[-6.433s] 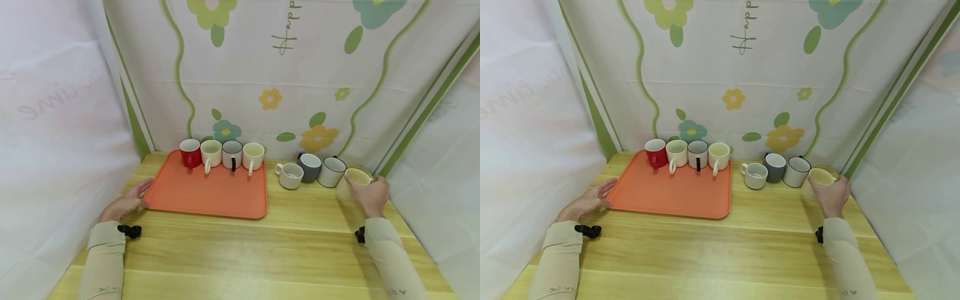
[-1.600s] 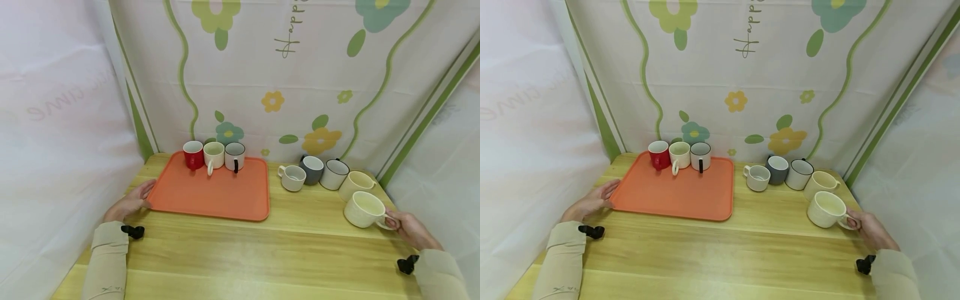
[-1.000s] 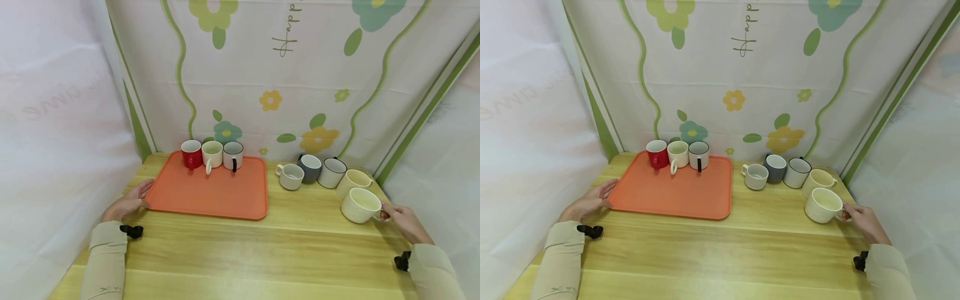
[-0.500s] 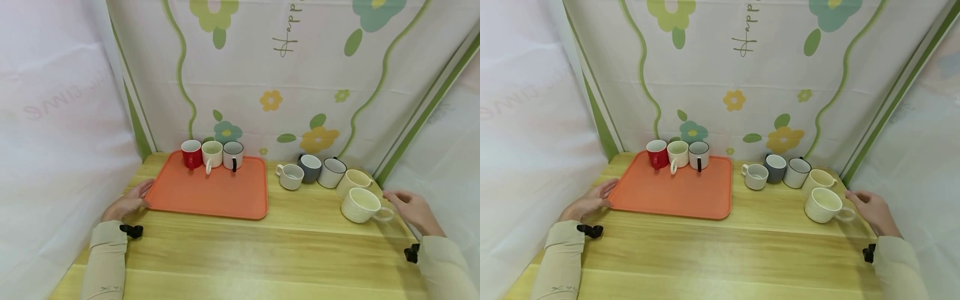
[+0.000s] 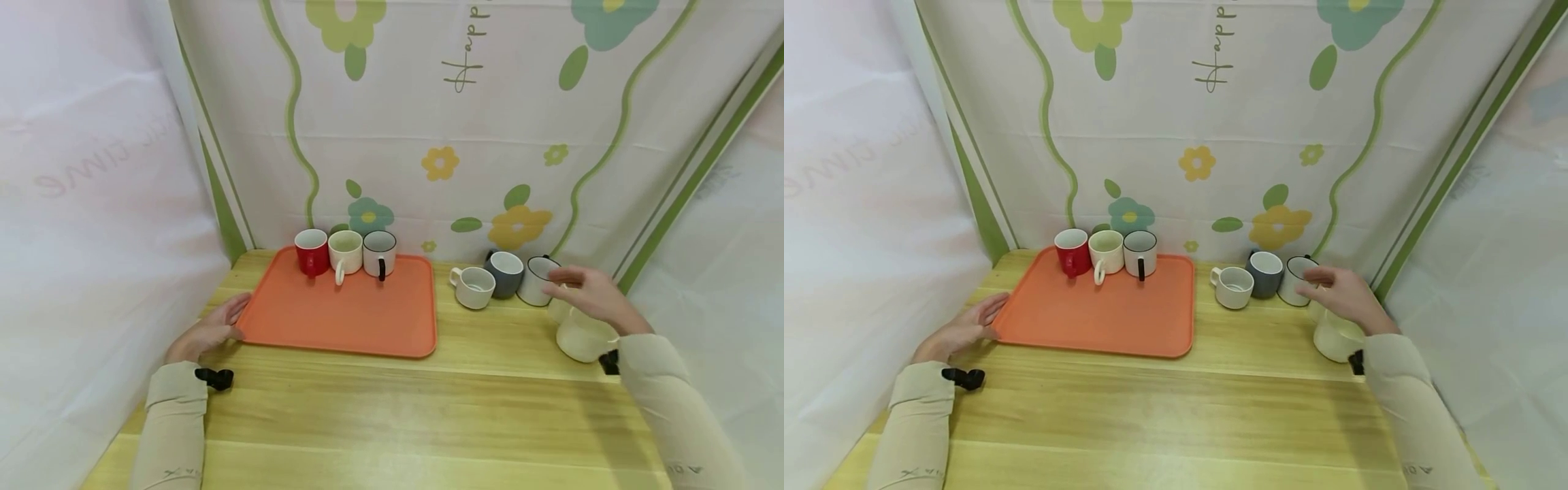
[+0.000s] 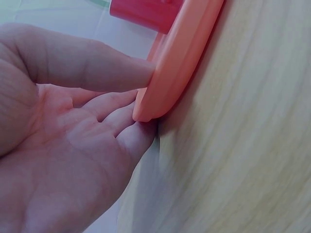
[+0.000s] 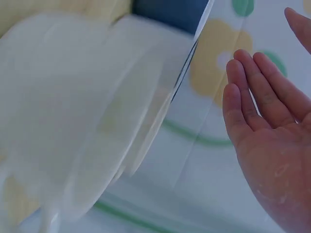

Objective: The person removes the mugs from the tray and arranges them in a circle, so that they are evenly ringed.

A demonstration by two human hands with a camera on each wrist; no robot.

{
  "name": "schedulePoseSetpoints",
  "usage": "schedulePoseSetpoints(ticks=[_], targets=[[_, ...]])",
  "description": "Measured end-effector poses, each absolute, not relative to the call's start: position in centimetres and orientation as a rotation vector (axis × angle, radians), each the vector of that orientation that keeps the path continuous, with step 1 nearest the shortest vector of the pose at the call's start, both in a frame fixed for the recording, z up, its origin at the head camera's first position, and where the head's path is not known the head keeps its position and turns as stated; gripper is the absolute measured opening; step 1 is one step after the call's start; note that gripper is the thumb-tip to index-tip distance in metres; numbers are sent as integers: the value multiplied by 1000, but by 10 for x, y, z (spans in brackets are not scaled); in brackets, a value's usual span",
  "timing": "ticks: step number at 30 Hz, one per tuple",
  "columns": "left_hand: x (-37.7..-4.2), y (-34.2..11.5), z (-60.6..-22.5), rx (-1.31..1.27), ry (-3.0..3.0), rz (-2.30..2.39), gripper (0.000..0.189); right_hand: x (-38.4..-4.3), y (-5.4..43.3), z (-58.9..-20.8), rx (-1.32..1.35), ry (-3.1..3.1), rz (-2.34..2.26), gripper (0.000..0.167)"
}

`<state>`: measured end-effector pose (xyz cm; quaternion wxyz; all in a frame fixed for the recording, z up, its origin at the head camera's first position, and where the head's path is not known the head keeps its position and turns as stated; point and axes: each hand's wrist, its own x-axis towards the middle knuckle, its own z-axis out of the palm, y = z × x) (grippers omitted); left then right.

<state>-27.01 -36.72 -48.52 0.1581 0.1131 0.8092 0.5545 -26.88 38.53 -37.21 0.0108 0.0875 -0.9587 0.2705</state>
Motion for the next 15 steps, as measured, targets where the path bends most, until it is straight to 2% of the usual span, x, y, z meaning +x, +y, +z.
schedulePoseSetpoints(ticks=[9,15], targets=[[-270,-370,-486,338,2312,1588,106,-318,269,-376,700,-2968,897,54],[-270,-368,-486,317,2311,1589,108,-340,199,-389,846,-3005,952,57]])
